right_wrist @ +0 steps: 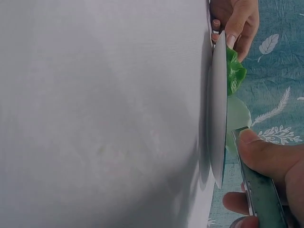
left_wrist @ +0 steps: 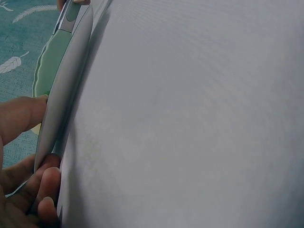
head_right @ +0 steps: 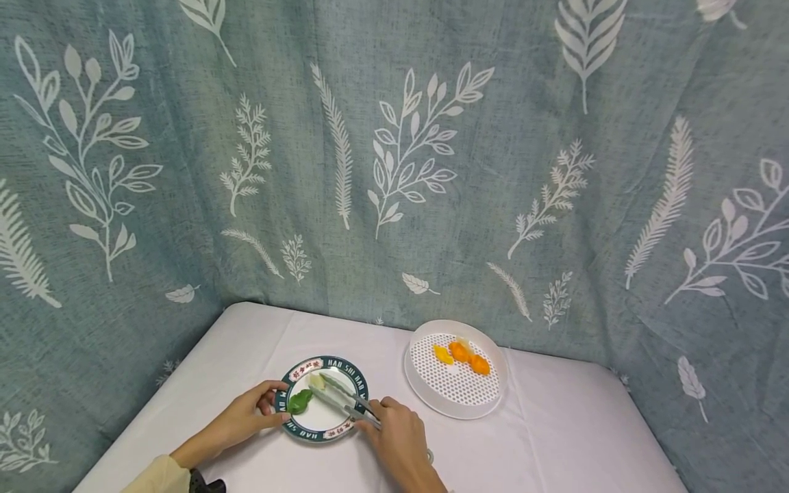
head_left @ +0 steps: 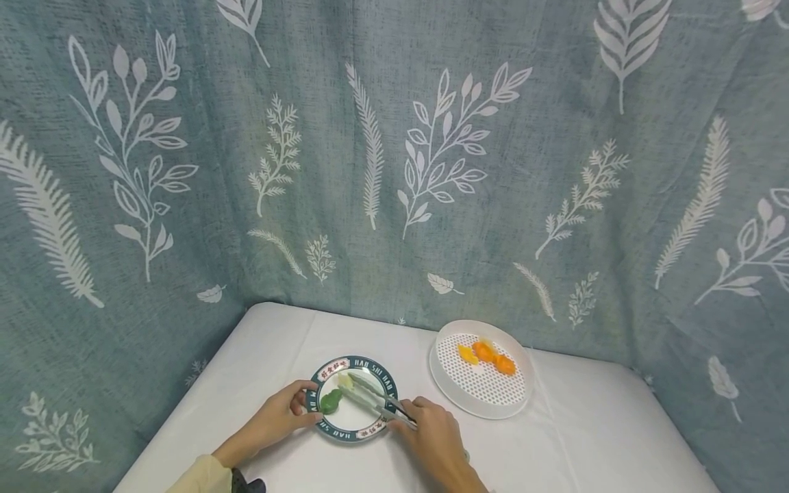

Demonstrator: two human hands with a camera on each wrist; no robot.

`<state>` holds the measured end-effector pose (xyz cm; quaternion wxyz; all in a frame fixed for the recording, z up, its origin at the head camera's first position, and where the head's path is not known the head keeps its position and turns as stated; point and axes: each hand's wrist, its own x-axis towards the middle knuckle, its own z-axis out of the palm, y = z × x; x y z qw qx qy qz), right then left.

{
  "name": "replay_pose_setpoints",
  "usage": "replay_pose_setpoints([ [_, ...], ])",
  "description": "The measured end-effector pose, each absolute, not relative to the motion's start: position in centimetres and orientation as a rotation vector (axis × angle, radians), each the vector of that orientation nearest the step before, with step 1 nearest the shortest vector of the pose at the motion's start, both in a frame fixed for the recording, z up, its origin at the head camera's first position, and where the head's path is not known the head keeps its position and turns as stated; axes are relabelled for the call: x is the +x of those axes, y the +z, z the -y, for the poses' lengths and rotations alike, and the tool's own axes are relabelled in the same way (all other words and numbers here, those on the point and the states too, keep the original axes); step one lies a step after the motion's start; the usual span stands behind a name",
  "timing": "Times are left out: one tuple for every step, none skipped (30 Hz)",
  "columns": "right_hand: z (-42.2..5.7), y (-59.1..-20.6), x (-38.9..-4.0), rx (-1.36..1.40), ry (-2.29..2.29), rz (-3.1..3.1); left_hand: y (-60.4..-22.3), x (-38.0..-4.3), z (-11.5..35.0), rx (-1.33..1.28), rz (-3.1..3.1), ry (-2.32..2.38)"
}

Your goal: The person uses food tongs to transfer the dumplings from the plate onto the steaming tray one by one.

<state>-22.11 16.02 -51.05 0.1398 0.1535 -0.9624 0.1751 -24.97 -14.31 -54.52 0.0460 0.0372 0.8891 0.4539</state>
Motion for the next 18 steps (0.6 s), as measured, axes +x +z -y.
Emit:
replay_pose_setpoints([
  [-16.1, -51.0, -22.0, 0.448, 0.507, 2.775, -54.5, -25.0, 14.3, 0.113, -2.712, 1.385],
  [-16.2, -51.0, -22.0, 0.447, 0.51, 2.772, -54.5, -25.0, 14.3, 0.112, -2.712, 1.382],
  [-16.3, -50.9, -21.9, 0.446, 0.513, 2.768, -54.5, -25.0, 14.3, 0.111, -2.71, 1.383],
  [-16.3, -50.8, -21.8, 0.441, 0.512, 2.767, -54.5, -25.0, 14.3, 0.111, -2.708, 1.384],
  [-16.4, -50.7, -21.8, 0.435, 0.511, 2.765, -54.5, -25.0, 14.3, 0.112, -2.709, 1.382],
  [-16.5, -50.6, -21.7, 0.427, 0.514, 2.767, -54.5, -25.0, 14.3, 0.115, -2.71, 1.381],
  [-16.6, -50.5, -21.7, 0.415, 0.517, 2.771, -54.5, -25.0, 14.3, 0.118, -2.709, 1.382],
  [-16.7, -50.3, -21.7, 0.402, 0.523, 2.774, -54.6, -25.0, 14.3, 0.122, -2.71, 1.382],
  [-16.8, -50.2, -21.6, 0.39, 0.529, 2.777, -54.6, -25.0, 14.3, 0.127, -2.71, 1.383],
  [-17.0, -50.0, -21.6, 0.38, 0.534, 2.779, -54.6, -25.0, 14.3, 0.132, -2.711, 1.383],
  [-17.1, -49.9, -21.6, 0.372, 0.536, 2.778, -54.6, -25.0, 14.3, 0.137, -2.713, 1.382],
  [-17.3, -49.7, -21.5, 0.365, 0.537, 2.776, -54.6, -25.0, 14.3, 0.14, -2.715, 1.381],
  [-17.5, -49.5, -21.4, 0.359, 0.537, 2.77, -54.6, -25.0, 14.3, 0.14, -2.716, 1.381],
  [-17.7, -49.4, -21.4, 0.359, 0.535, 2.76, -54.7, -25.0, 14.3, 0.138, -2.718, 1.381],
  [-17.9, -49.2, -21.3, 0.353, 0.536, 2.753, -54.7, -25.0, 14.3, 0.134, -2.719, 1.379],
  [-18.1, -49.1, -21.3, 0.351, 0.534, 2.743, -54.7, -25.0, 14.3, 0.129, -2.721, 1.376],
  [-18.3, -48.9, -21.2, 0.345, 0.531, 2.736, -54.7, -25.0, 14.3, 0.122, -2.723, 1.372],
  [-18.5, -48.7, -21.1, 0.34, 0.536, 2.729, -54.8, -25.1, 14.4, 0.116, -2.724, 1.369],
])
